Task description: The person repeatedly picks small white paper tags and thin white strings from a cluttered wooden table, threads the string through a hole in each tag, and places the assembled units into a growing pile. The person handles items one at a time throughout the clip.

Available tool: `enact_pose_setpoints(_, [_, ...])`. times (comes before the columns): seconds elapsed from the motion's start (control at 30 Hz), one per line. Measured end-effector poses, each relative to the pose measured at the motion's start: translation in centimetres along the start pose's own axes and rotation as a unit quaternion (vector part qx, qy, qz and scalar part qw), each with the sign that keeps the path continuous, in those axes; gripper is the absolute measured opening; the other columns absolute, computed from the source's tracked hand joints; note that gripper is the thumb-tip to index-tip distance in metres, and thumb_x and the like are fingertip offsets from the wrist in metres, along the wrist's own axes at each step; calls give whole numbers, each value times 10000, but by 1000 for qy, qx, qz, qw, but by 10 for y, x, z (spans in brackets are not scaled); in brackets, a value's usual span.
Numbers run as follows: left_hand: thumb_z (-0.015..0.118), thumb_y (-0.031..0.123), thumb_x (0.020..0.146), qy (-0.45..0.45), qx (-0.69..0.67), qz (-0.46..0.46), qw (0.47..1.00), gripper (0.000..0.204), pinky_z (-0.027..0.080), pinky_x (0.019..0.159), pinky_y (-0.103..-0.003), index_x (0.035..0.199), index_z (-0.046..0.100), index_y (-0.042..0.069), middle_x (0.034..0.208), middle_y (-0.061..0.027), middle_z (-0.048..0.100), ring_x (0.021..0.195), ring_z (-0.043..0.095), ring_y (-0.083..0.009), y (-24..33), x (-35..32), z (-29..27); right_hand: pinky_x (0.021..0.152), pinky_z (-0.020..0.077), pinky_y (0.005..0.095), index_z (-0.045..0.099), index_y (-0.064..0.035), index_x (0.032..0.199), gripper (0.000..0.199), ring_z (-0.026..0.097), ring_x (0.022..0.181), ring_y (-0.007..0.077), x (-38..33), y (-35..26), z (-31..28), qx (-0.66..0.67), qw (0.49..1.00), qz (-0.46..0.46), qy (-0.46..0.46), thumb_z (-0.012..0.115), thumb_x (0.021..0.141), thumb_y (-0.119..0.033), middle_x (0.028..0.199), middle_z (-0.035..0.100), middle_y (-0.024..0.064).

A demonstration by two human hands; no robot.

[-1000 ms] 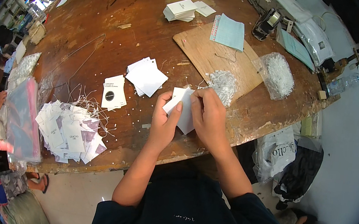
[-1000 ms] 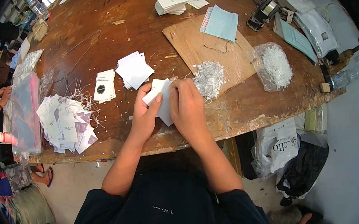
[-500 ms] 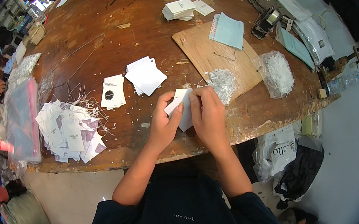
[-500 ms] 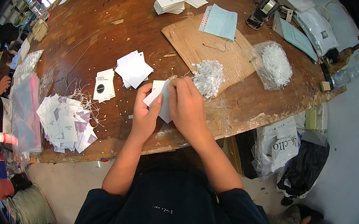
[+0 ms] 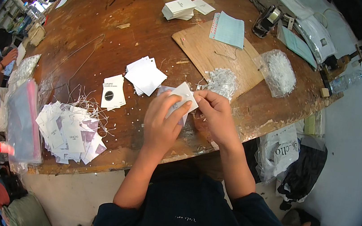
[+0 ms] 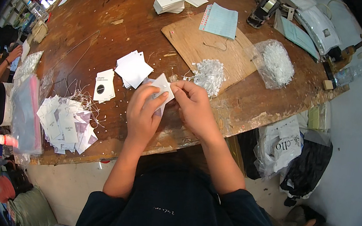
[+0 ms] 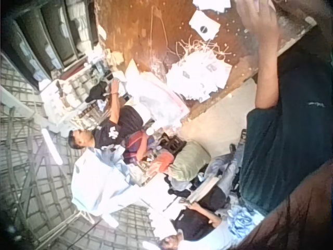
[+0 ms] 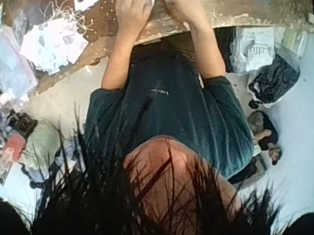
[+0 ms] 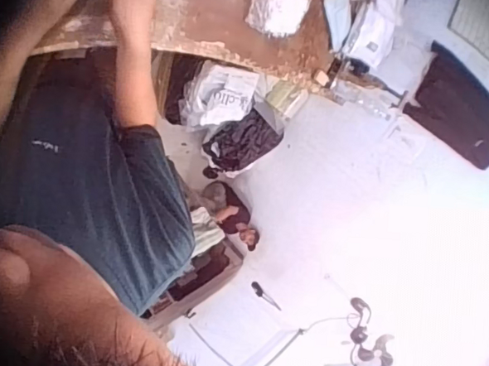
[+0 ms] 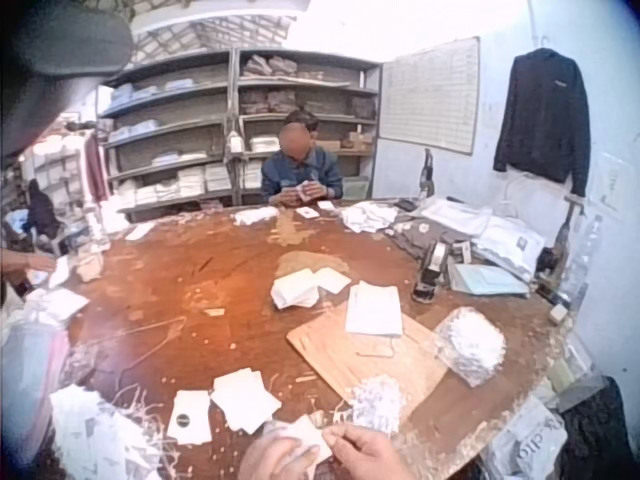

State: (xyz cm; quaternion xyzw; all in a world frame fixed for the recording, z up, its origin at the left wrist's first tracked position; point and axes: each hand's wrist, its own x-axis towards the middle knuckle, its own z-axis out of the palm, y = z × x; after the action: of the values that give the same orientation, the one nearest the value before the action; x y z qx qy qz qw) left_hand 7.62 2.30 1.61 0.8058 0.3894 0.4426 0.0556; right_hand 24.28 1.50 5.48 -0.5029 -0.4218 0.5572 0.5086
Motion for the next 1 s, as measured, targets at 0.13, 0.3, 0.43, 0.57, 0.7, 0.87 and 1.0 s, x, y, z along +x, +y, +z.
enact_pose_setpoints(0.13, [766,79,784,16,123,88,988,292,527,901,-471,1057,753,181,1118,-49,646,1128,630,-335,6,-4,-23,615,423,208,660,-51,855,163,527,683,38,-1,3,4,88,993,55,-56,690,963,-170,766,628,-8])
enact_pose_setpoints(0.3, [779,147,773,-29,205,65,976,258,519,875,-463,1018,793,226,1103,-27,670,1112,652,-321,3,-36,-63,544,383,244,620,-9,724,295,450,620,39,19,8,0,-100,990,-61,81,703,950,-178,633,560,-15])
enact_pose_setpoints(0.43, [715,83,849,4,345,-49,937,314,470,963,-494,1142,769,185,1188,-78,659,1189,606,-353,-37,-67,-114,589,463,330,656,24,795,278,580,617,175,36,11,-8,-245,948,-171,108,713,938,-207,698,645,100])
enact_pose_setpoints(0.57, [681,176,920,-21,468,-223,855,374,425,1033,-510,1293,682,152,1359,-130,579,1266,550,-350,-69,-83,-159,703,509,415,688,-3,884,216,642,775,331,47,24,7,-326,920,-213,47,732,898,-214,843,671,166])
enact_pose_setpoints(0.7, [724,367,912,7,470,-236,851,469,432,1053,-508,1284,663,87,1405,-168,552,1302,522,-378,-77,-68,-152,884,508,445,668,-12,1123,378,613,1039,361,59,39,41,-443,864,-238,18,782,848,-244,1138,633,183])
enact_pose_setpoints(0.87, [728,408,903,-36,269,-245,931,554,481,1043,-487,1294,641,25,1416,-257,540,1277,543,-429,-90,-14,-91,868,463,493,646,-76,1188,544,549,1125,370,75,51,82,-533,801,-271,45,811,782,-398,1282,539,209])
enact_pose_setpoints(1.0, [741,408,882,-137,295,-349,879,648,525,967,-484,1347,584,-15,1333,-263,593,1192,585,-439,-101,17,-67,868,456,504,635,-108,1242,610,547,1144,372,79,56,98,-572,784,-236,49,808,767,-450,1293,539,228])
